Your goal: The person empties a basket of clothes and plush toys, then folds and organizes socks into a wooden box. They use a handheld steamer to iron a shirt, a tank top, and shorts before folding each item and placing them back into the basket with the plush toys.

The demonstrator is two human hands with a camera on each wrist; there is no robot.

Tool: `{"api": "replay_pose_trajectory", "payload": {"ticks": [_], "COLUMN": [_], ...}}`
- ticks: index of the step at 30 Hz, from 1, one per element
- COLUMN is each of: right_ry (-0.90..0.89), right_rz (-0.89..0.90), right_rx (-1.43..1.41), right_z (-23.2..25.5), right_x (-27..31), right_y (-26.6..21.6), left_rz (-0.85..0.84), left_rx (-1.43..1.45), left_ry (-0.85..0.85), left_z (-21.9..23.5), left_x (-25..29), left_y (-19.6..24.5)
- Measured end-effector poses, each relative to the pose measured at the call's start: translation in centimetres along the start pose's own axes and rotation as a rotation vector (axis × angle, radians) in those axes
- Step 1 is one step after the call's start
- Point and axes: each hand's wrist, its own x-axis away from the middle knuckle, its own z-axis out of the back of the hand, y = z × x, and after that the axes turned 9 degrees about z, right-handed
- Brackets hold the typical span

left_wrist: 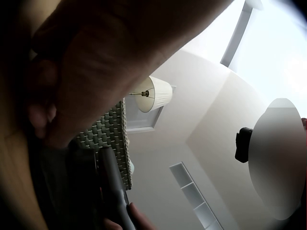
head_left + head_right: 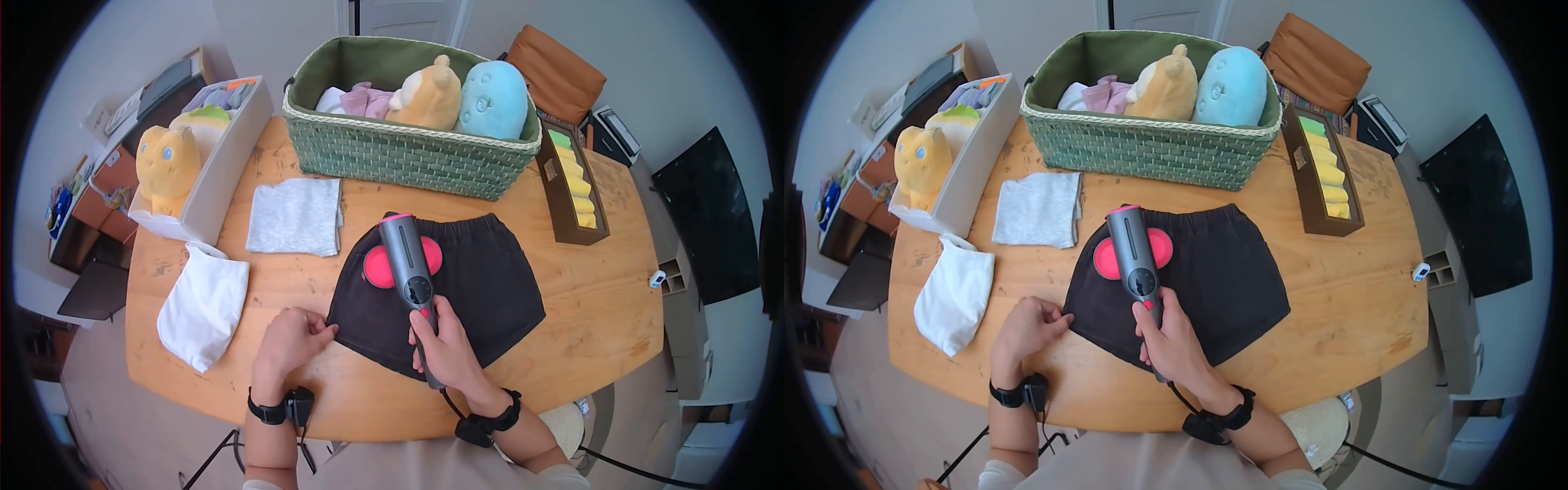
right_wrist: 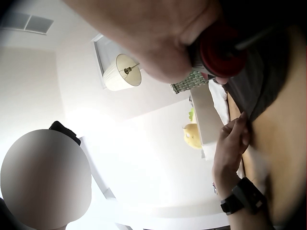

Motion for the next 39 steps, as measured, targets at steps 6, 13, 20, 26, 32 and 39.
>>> {"api": "replay_pose_trajectory", "payload": {"ticks": [6,13,20,26,32,39], "right_ry": [0.007,-0.016,-0.006,-0.015,-0.07,-0.087], "right_rz": [0.05,0.027,0.065,0.075,0.101,0.194], "right_rx": [0.026,0.06,0.047,0.048,0.022,0.001], "right_z": [-0.3,-0.1,-0.6,-0.1,1.1,5.9], "right_x": [-1.3,-4.2,-5.0,-7.6,-8.8,-2.4], "right_y": [-1.0,-1.2,-1.9,-1.3,-2.1,-2.3], "left_rz": [-0.015,-0.013,-0.043,-0.009,0.001,-0.01], "left_rx": [0.021,0.035,0.05,0.013,0.063,0.076], "left_ry": [-0.006,-0.017,-0.009,-0.004,-0.033,-0.035], "left_z": [-0.1,-0.1,-0.3,-0.2,-0.3,-0.1], "left_x": [-0.2,-0.2,-0.2,-0.1,-0.2,-0.2], "left_y": [-0.4,-0.4,-0.6,-0.1,-0.4,-0.2]}}
